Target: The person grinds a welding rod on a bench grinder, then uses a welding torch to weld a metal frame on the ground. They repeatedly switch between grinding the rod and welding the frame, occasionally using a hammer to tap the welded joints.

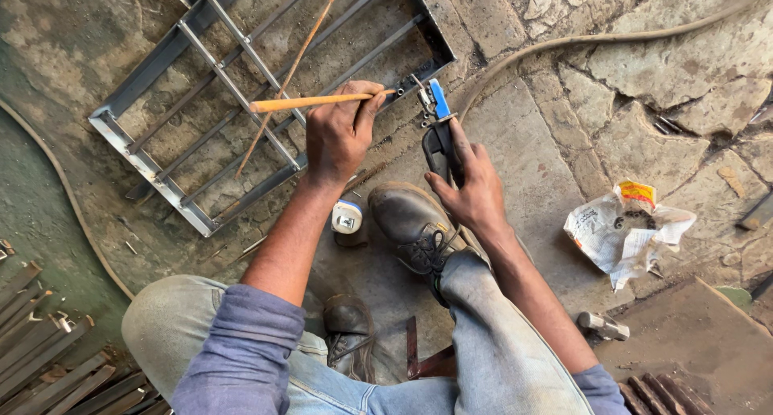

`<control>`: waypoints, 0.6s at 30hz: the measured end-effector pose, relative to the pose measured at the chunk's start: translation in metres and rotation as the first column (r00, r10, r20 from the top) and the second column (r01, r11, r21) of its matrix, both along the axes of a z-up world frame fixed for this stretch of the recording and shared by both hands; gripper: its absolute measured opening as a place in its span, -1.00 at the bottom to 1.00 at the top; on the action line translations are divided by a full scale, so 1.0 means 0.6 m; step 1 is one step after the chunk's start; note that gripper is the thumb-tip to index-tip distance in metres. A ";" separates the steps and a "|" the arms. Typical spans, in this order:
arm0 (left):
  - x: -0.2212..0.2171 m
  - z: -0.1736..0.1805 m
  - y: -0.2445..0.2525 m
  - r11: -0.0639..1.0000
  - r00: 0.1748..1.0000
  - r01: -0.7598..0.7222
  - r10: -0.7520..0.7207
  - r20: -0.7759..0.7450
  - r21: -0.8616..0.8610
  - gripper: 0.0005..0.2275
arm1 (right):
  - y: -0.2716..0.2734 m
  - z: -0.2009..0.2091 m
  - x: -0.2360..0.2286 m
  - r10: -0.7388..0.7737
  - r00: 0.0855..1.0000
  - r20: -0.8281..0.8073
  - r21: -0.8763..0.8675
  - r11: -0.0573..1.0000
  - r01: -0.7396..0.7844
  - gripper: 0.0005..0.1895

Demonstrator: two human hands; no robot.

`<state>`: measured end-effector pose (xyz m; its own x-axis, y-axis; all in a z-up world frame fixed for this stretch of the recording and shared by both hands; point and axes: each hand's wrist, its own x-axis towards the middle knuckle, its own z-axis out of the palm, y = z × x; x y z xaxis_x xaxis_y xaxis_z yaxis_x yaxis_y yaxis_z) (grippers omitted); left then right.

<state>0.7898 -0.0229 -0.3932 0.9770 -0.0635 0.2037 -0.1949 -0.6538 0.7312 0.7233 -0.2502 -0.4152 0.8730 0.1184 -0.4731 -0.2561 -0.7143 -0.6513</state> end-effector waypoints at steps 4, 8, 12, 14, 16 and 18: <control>0.000 0.001 0.003 0.998 0.998 0.005 -0.008 0.061 0.058 -0.93 | 0.003 0.003 0.004 -0.015 0.999 -0.029 0.017 1.000 0.016 -0.02; -0.004 0.009 -0.001 1.000 0.999 -0.003 0.002 0.039 0.014 -0.93 | 0.000 0.001 -0.001 -0.049 0.997 0.063 0.133 0.990 0.040 -0.06; -0.003 0.021 -0.005 0.998 1.000 -0.029 0.028 -0.008 -0.055 -0.93 | -0.006 -0.011 -0.004 -0.086 0.995 0.050 0.163 0.984 0.077 -0.03; -0.004 0.021 -0.004 0.998 0.999 -0.037 0.035 -0.027 -0.047 -0.93 | -0.012 -0.018 -0.011 -0.095 0.993 0.064 0.190 0.978 0.082 -0.02; -0.004 0.021 -0.001 0.998 1.000 -0.016 0.015 -0.014 -0.055 -0.94 | -0.016 -0.022 -0.012 -0.097 0.987 0.132 0.256 0.965 0.061 -0.03; -0.002 0.020 0.002 0.998 1.000 -0.004 0.004 -0.011 -0.070 -0.94 | -0.022 -0.021 -0.011 -0.103 0.986 0.132 0.270 0.961 0.065 -0.03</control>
